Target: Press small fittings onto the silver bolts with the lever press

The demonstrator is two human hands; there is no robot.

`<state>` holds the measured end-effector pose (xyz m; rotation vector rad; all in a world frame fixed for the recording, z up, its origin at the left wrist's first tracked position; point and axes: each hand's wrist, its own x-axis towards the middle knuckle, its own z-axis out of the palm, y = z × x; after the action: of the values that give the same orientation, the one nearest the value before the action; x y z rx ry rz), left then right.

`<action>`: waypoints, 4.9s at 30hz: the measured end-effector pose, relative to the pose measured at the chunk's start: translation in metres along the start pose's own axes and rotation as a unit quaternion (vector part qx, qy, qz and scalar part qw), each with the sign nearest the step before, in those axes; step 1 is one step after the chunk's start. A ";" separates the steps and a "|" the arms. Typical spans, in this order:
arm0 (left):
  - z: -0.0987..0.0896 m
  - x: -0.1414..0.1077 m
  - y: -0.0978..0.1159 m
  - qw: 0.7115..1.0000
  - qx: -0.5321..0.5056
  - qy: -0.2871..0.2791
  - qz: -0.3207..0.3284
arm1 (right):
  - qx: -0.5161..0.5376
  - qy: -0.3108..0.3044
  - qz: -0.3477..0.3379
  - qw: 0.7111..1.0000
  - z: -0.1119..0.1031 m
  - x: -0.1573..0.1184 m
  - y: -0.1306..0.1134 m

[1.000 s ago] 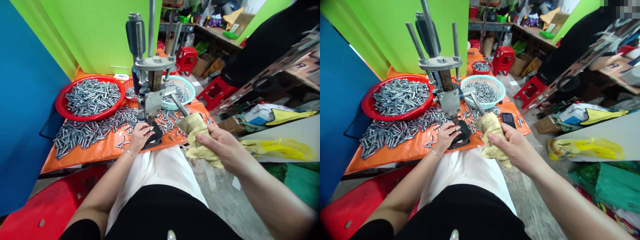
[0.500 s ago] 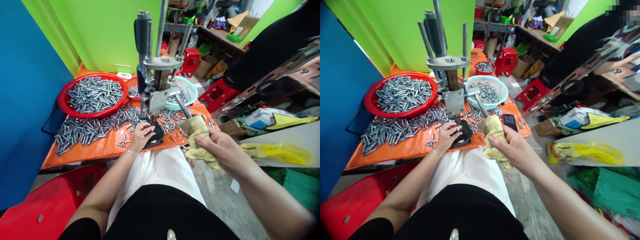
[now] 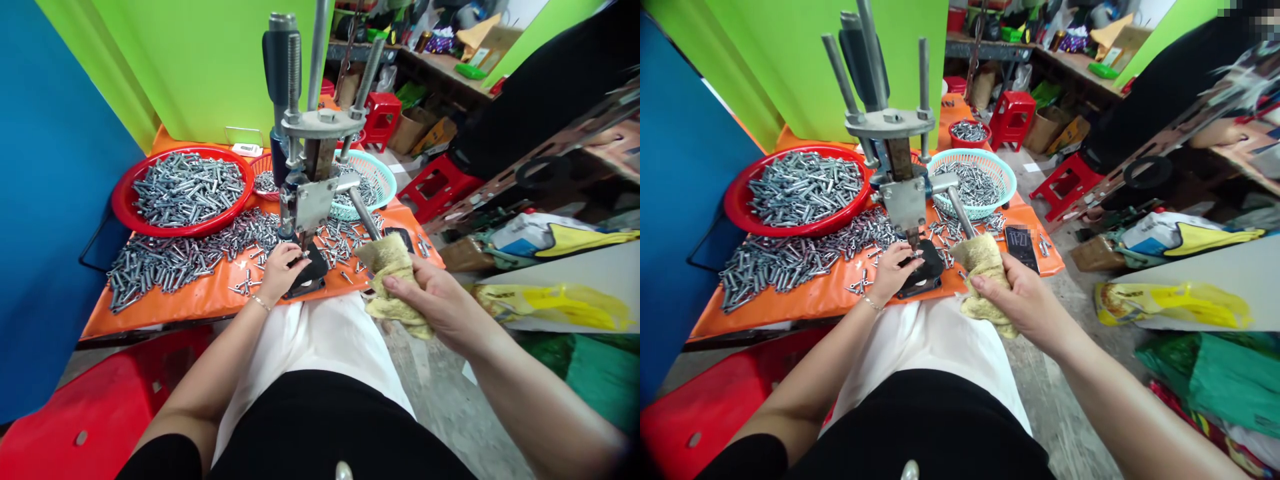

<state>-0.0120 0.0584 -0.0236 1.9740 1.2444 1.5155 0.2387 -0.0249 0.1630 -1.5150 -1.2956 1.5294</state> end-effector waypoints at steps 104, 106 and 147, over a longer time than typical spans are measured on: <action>-0.085 0.008 0.046 0.739 -0.438 0.084 -0.506 | 0.045 0.104 -0.150 0.982 0.054 0.124 0.100; -0.081 0.004 0.055 0.711 -0.464 0.091 -0.520 | 0.006 0.110 -0.180 0.978 0.053 0.126 0.108; -0.008 0.000 0.044 0.977 -0.004 0.024 -0.210 | 0.019 0.027 -0.091 0.995 0.015 0.035 0.028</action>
<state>-0.0010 0.0328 0.0110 1.5455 1.5523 1.3530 0.2242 -0.0047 0.1228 -1.3653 -1.3281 1.3797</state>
